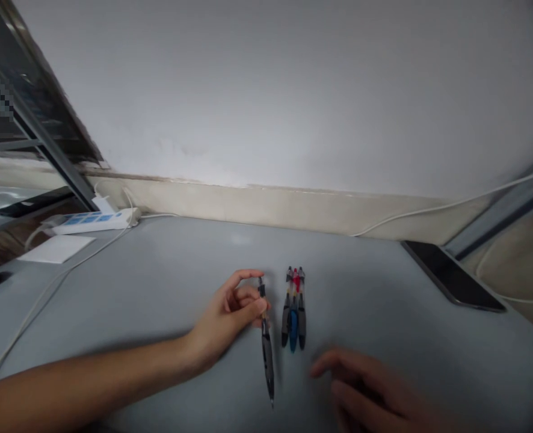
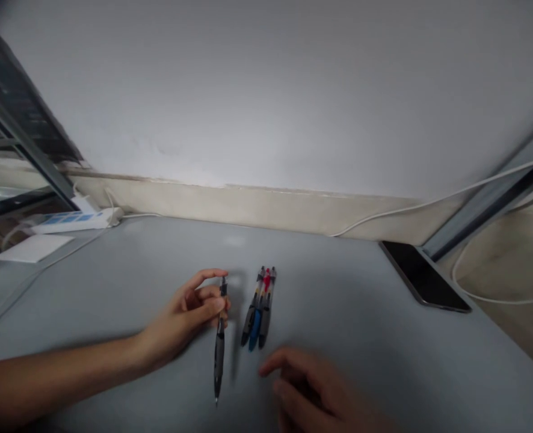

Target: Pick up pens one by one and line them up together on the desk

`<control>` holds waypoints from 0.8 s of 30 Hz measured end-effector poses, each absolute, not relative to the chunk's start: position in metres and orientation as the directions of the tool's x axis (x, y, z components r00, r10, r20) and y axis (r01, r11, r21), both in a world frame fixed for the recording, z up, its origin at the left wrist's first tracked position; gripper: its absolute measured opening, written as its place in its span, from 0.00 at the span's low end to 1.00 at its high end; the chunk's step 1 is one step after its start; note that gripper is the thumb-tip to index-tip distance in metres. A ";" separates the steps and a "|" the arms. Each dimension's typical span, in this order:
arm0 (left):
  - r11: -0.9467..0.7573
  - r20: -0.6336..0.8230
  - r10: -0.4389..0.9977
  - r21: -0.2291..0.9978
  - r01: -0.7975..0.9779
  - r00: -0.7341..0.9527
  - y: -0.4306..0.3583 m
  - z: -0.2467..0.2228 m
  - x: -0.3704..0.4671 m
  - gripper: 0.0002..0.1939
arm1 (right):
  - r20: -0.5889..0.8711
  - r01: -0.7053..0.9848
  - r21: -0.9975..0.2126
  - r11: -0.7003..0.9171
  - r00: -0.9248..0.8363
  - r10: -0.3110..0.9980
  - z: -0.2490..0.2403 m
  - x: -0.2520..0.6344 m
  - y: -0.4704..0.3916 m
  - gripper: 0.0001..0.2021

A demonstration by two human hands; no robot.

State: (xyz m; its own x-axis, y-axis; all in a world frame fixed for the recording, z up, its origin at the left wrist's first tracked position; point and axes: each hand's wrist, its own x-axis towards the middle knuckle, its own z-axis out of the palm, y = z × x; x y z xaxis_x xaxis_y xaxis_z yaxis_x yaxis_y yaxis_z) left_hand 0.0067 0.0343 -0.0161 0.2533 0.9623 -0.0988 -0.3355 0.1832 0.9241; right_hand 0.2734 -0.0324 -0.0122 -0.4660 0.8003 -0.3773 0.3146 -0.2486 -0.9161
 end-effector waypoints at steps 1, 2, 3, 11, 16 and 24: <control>0.170 -0.094 0.966 0.932 -0.319 0.241 0.037 -0.014 0.007 0.28 | -0.356 0.318 -0.922 -0.223 -0.467 0.809 -0.013 0.274 -0.032 0.25; 0.153 -0.085 0.970 0.942 -0.298 0.229 0.042 -0.011 0.006 0.28 | -0.327 0.334 -0.925 -0.181 -0.458 0.827 -0.013 0.275 -0.031 0.23; 0.136 -0.076 0.972 0.953 -0.270 0.221 0.046 -0.008 0.007 0.29 | -0.289 0.361 -0.924 -0.127 -0.440 0.851 -0.013 0.276 -0.030 0.22; -0.012 -0.036 0.942 0.990 0.140 0.334 0.090 -0.001 0.019 0.26 | 0.018 0.560 -0.792 0.244 -0.378 0.926 -0.015 0.278 -0.015 0.11; -0.063 -0.012 0.948 0.972 0.226 0.317 0.097 -0.013 0.029 0.25 | 0.140 0.590 -0.731 0.344 -0.365 0.921 -0.018 0.278 -0.009 0.12; -0.169 0.087 0.942 0.957 0.234 0.325 0.069 -0.014 0.018 0.23 | 0.210 0.605 -0.643 0.470 -0.450 0.868 -0.007 0.273 0.001 0.11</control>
State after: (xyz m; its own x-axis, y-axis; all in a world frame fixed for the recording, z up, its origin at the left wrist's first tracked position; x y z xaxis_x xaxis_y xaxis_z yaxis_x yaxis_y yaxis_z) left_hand 0.0183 0.0687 -0.0144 0.3247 0.9419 0.0867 0.2342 -0.1688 0.9574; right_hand 0.2728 0.0006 -0.0065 -0.4504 0.8678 0.2099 0.6051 0.4695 -0.6430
